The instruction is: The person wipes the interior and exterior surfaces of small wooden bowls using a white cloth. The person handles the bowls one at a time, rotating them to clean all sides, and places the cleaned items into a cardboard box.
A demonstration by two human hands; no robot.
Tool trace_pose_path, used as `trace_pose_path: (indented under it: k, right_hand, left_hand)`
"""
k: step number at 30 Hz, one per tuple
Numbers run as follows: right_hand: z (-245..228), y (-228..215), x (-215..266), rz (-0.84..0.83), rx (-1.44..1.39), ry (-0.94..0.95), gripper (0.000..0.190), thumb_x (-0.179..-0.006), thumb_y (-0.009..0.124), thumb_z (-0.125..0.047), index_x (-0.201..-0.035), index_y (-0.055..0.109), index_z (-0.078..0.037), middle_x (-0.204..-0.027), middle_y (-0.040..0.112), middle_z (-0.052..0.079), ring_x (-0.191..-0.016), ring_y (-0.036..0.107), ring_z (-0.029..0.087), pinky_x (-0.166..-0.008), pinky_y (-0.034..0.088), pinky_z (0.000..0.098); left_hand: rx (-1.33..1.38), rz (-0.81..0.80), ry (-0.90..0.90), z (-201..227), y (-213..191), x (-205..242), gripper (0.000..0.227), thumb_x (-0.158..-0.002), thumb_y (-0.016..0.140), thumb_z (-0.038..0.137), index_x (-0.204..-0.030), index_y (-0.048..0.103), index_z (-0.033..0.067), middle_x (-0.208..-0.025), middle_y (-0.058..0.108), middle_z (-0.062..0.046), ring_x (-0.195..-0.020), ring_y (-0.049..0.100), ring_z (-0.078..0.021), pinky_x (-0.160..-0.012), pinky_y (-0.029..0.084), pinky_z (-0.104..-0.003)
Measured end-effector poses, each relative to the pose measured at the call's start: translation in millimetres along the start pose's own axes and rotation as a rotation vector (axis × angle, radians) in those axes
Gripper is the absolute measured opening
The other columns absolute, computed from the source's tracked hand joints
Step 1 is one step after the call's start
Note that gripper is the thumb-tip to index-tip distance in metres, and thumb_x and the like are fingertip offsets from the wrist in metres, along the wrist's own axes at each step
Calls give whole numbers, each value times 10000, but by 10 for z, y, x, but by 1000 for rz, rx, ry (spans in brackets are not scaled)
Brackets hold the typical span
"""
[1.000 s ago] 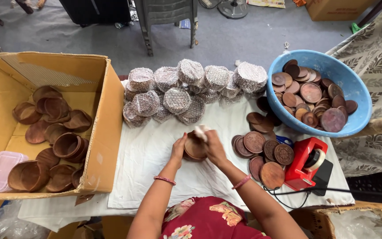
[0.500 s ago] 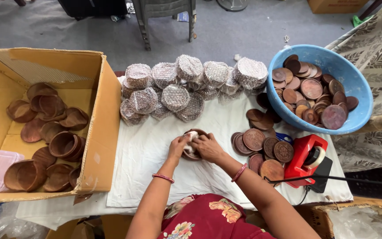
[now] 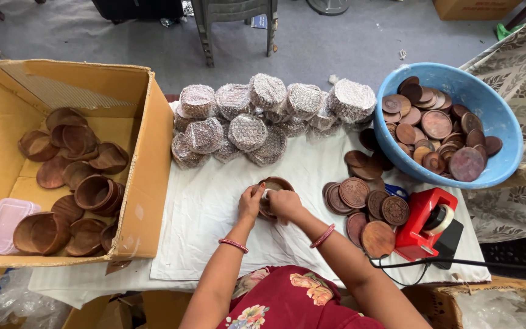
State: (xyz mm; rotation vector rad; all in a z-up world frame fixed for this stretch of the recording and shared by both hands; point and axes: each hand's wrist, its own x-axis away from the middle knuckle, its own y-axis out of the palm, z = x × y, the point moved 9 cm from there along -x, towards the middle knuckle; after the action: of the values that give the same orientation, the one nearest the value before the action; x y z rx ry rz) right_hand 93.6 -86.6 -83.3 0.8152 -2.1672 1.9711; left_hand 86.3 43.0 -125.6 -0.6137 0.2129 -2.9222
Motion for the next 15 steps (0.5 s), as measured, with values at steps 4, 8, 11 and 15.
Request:
trace_pose_path:
  k: [4,8,11,15]
  right_hand:
    - [14,-230,-8,-70,-967,-160,285,-948,664,-274,-1144,623,-71,-1080,711,137,-992,669,308,-834,538,444]
    - [17,-450,157,393,-416,-105,290,-911,666,-257,-1103,630,-42,-1104,664,205,-1017,642,375,-866,512,469]
    - [-201,-304,233,369,-442,-388,236,-880,672,-193,-1044,644,-25,-1103,644,208,-1008,634,390,-866,506,488]
    - [-25,22,300,167,-341,-719,108,-872,655,-128,-955,692,-69,-1042,709,105,-1048,688,328,-905,546,455]
  left_hand:
    - [-6,-21,-61,41,-10,-13,652,-867,636,674,-1152,757,100,-1057,759,-82,-982,675,-221,-849,511,-345]
    - [-25,-9,-69,-33,-11,-20,715,-869,575,719,-1158,762,92,-1088,752,-98,-993,670,-233,-854,506,-350]
    - [9,-33,-67,5,-20,-17,744,-863,567,729,-1149,758,69,-1023,748,-97,-932,660,-229,-813,507,-346]
    - [16,-56,-25,49,2,-20,763,-865,587,730,-1111,761,30,-909,716,-68,-856,617,-174,-777,488,-305]
